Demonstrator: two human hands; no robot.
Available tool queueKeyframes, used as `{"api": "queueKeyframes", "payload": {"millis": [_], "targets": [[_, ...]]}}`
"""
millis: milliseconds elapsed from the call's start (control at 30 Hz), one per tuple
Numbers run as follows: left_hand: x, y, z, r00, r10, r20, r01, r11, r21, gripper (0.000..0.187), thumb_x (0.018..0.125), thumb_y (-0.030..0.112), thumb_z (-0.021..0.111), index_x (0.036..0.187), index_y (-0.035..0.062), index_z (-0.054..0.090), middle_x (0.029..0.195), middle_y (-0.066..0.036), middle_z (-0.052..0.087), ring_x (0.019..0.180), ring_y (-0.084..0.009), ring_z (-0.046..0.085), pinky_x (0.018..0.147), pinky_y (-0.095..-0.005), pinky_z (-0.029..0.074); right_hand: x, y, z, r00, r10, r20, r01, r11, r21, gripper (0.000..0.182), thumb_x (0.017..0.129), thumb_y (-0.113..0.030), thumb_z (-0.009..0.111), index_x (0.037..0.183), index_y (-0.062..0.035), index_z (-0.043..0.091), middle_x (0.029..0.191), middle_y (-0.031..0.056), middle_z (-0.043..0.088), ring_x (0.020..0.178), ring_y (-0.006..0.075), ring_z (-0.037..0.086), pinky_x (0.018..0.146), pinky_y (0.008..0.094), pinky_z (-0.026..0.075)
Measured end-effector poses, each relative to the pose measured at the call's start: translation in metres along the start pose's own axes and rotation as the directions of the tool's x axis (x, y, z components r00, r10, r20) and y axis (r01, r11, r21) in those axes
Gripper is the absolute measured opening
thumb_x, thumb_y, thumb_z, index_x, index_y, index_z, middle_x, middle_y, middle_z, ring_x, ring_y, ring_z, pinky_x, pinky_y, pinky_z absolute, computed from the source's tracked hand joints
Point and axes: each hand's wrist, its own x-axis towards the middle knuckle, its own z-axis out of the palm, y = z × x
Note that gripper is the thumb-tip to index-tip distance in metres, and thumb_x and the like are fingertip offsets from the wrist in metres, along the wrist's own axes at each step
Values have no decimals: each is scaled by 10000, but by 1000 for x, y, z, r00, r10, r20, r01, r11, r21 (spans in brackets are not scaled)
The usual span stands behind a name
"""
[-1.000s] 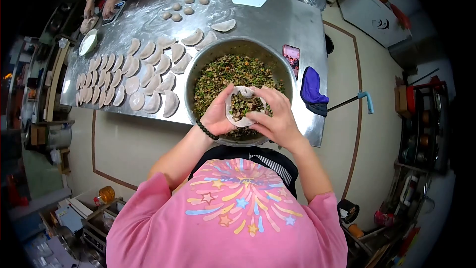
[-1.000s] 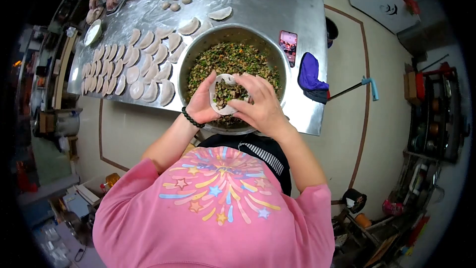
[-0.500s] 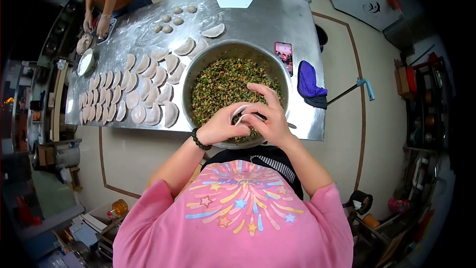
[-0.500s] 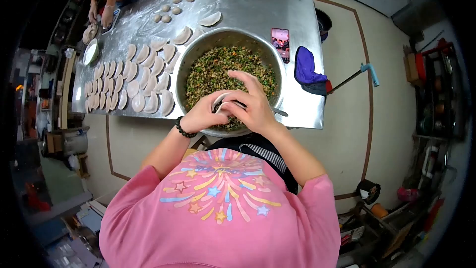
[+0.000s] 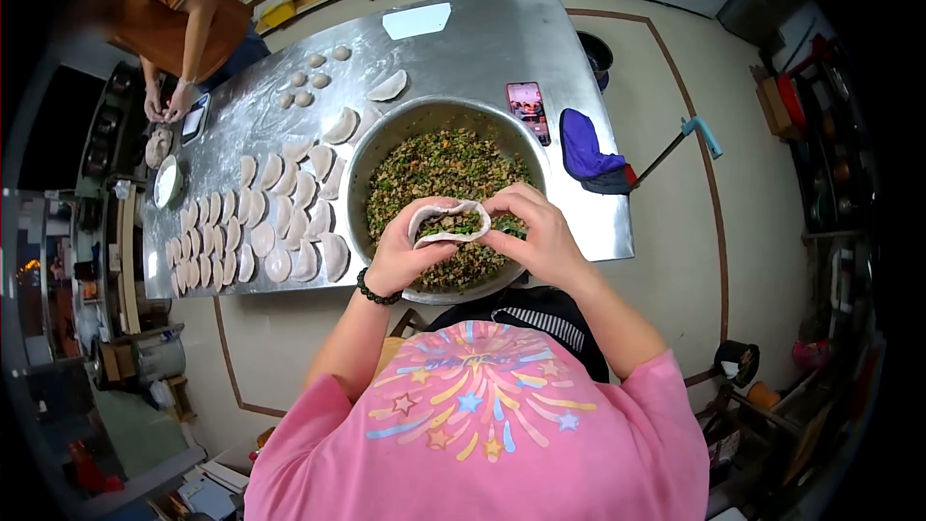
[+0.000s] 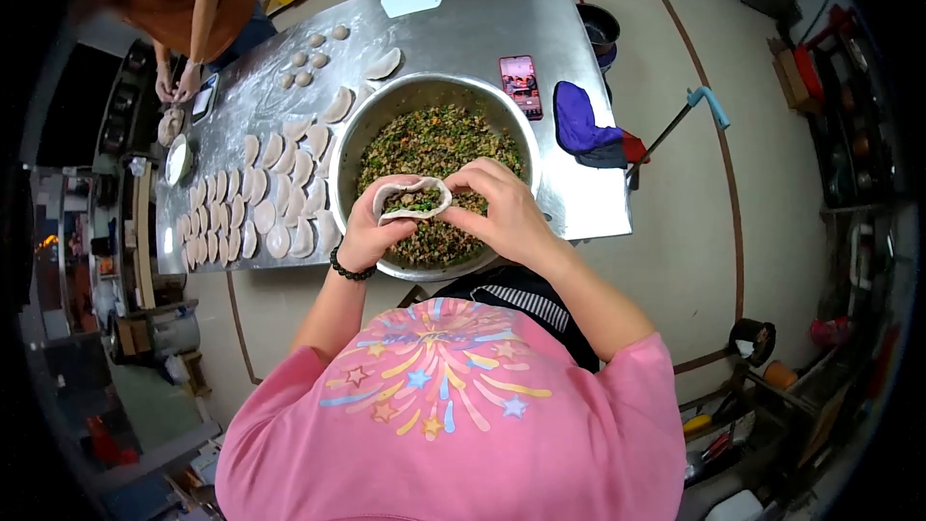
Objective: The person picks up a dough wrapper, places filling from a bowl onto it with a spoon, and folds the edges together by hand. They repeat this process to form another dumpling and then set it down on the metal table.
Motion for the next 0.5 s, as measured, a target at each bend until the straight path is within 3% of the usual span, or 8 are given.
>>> {"api": "queueKeyframes", "payload": {"millis": [200,267,367,500], "targets": [[1,1,0,997,79,21,-79,997,-9,523,710,-11,673,1191,9,468,1166,-82,528,1063,-152,521,904,-292,429,-1,-5,-3,999,53,-6,-53,997,47,187,738,-115,680,883,-19,610,827,96,570,798,237,569,705,336,445],[1,1,0,996,83,25,-83,997,-3,522,705,-11,675,1186,10,471,1168,-81,528,1069,-154,518,907,-294,426,-1,-4,-4,1000,-27,-4,27,999,-35,168,728,-67,677,875,-9,619,836,100,587,766,233,586,671,315,461],[1,1,-2,996,86,27,-87,996,3,515,699,-11,677,1176,14,481,1171,-80,528,1076,-158,514,914,-296,420,-1,0,-3,994,-103,-44,102,994,-45,179,726,-102,685,863,-12,613,776,91,567,744,234,566,664,340,447],[1,2,-3,994,95,55,-97,994,45,508,693,-6,684,1163,23,494,1170,-83,532,1086,-164,509,931,-302,405,5,-14,-1,986,-98,-137,86,992,-93,160,719,-97,688,828,-6,614,729,84,562,713,231,564,642,335,446]]}}
